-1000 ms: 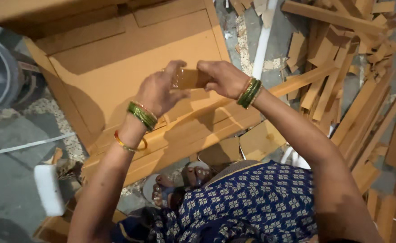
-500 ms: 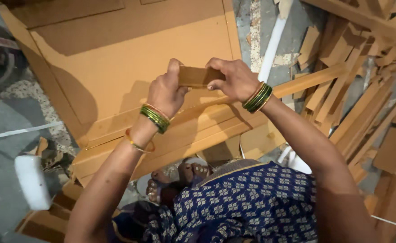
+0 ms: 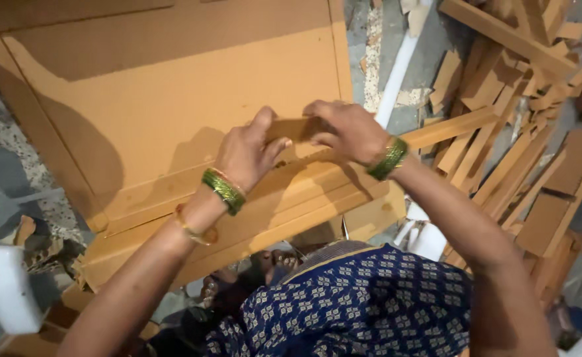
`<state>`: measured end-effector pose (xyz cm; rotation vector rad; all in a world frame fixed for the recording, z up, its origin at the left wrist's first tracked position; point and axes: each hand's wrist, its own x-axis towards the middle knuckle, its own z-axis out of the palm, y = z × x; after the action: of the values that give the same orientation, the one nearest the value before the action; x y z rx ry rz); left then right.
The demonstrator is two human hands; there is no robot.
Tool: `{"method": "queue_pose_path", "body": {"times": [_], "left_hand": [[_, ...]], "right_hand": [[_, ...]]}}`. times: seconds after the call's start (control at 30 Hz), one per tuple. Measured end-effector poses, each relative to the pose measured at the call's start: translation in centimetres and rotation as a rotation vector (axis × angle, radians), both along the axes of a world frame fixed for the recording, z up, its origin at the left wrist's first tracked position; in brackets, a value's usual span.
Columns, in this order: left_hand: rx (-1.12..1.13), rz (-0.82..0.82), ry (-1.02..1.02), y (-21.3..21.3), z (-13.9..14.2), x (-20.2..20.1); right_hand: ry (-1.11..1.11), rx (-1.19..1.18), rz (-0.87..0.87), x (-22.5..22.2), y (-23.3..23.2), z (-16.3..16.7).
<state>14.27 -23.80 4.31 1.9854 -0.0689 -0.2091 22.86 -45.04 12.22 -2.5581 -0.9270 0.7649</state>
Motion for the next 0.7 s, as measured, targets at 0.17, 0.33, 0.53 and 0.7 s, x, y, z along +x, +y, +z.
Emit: {"method": "queue_pose_path", "body": {"times": [0.17, 0.33, 0.53, 0.7], "left_hand": [[-0.367, -0.064, -0.100, 1.0, -0.3, -2.0], [-0.416, -0.102, -0.093, 1.9, -0.5, -2.6], [-0.233, -0.250, 0.047, 3.0, -0.9, -4.0], [-0.357, -0.261, 0.097, 3.0, -2.2, -4.6]], "right_hand": [[-0.004, 0.240, 0.161, 0.7, -4.7, 0.9], [-0.032, -0.046, -0.045, -0.1, -7.0, 2.3], [-0.100, 0.097, 0.006, -2.5, -6.9, 1.8], [-0.107, 0.149, 0.010, -3.7, -7.2, 0.1]]}}
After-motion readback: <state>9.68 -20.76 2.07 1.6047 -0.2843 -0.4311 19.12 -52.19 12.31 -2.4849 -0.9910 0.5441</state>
